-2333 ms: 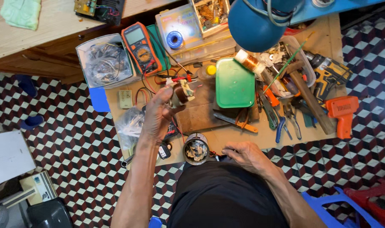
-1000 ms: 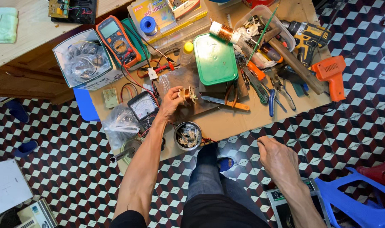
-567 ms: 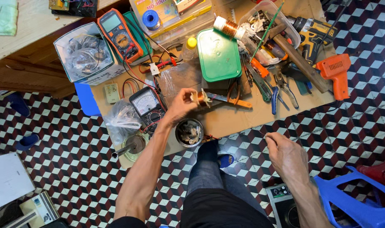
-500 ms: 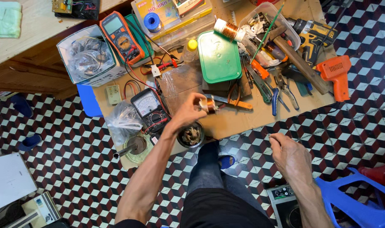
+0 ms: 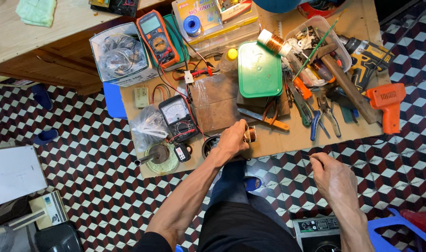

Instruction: The person works on a small copper-wound coil assembly at a cluttered workbench. They apply a liquid from a bottle using a brush to the coil, then use pliers to trim or adjust wires. The person handles the coil and tools throughout the clip.

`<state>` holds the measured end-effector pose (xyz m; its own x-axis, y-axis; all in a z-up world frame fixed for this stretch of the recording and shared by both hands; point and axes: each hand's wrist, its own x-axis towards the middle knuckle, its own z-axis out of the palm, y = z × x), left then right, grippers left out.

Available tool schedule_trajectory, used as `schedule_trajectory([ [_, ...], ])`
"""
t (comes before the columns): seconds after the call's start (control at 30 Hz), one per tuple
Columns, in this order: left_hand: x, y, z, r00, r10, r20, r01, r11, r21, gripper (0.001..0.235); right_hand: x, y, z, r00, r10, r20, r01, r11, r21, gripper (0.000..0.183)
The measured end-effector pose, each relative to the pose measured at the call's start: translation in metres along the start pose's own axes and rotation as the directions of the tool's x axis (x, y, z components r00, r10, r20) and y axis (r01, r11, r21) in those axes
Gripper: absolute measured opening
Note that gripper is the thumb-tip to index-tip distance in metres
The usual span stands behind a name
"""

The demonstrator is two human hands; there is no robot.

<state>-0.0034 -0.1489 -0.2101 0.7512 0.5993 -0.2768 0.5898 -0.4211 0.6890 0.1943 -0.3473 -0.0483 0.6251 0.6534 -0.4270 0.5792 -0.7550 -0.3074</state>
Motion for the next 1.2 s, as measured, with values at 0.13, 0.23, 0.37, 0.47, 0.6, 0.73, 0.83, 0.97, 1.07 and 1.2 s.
schedule_trajectory([
  [0.13,-0.009,-0.01,-0.032,0.99,-0.015,-0.14,-0.001,0.993,-0.117,0.06,0.008,-0.01,0.001,0.996,0.005,0.092,-0.002,0.999,-0.036,0.028],
  [0.23,0.001,-0.026,-0.06,0.971,-0.06,-0.232,0.035,0.993,-0.109,0.058,0.013,-0.023,0.008,0.985,-0.17,0.039,0.17,0.985,0.005,0.027],
  [0.37,0.014,-0.042,-0.074,0.947,-0.118,-0.3,0.079,0.987,-0.14,0.052,0.022,-0.04,0.021,0.975,-0.195,0.104,0.195,0.981,0.008,0.025],
  [0.47,0.02,-0.044,-0.075,0.933,-0.195,-0.301,0.153,0.975,-0.158,0.053,0.03,-0.05,0.026,0.966,-0.228,0.121,0.226,0.974,0.024,0.024],
  [0.6,0.014,-0.031,-0.086,0.903,-0.189,-0.387,0.133,0.977,-0.166,0.061,0.035,-0.057,0.028,0.95,-0.296,0.095,0.293,0.955,0.042,0.023],
  [0.73,-0.009,0.019,-0.049,0.805,-0.243,-0.542,0.038,0.932,-0.36,0.047,0.044,-0.061,0.027,0.962,-0.214,0.172,0.21,0.977,0.038,0.024],
  [0.83,-0.013,0.054,0.021,0.766,-0.641,0.049,0.274,0.256,-0.927,0.03,0.055,-0.065,0.027,0.963,-0.218,0.16,0.218,0.976,0.017,0.026],
  [0.97,0.027,0.033,0.083,0.643,-0.607,0.467,0.139,-0.507,-0.851,0.009,0.066,-0.07,0.021,0.976,-0.151,0.154,0.152,0.988,0.002,0.029],
  [1.07,0.06,0.013,0.091,0.674,-0.623,0.398,0.044,-0.504,-0.863,0.013,0.071,-0.073,0.016,0.978,-0.162,0.128,0.162,0.987,0.01,0.028],
  [1.2,0.079,0.002,0.087,0.621,-0.658,0.424,-0.002,-0.543,-0.84,0.014,0.085,-0.078,0.012,0.971,-0.142,0.195,0.145,0.989,-0.001,0.028],
])
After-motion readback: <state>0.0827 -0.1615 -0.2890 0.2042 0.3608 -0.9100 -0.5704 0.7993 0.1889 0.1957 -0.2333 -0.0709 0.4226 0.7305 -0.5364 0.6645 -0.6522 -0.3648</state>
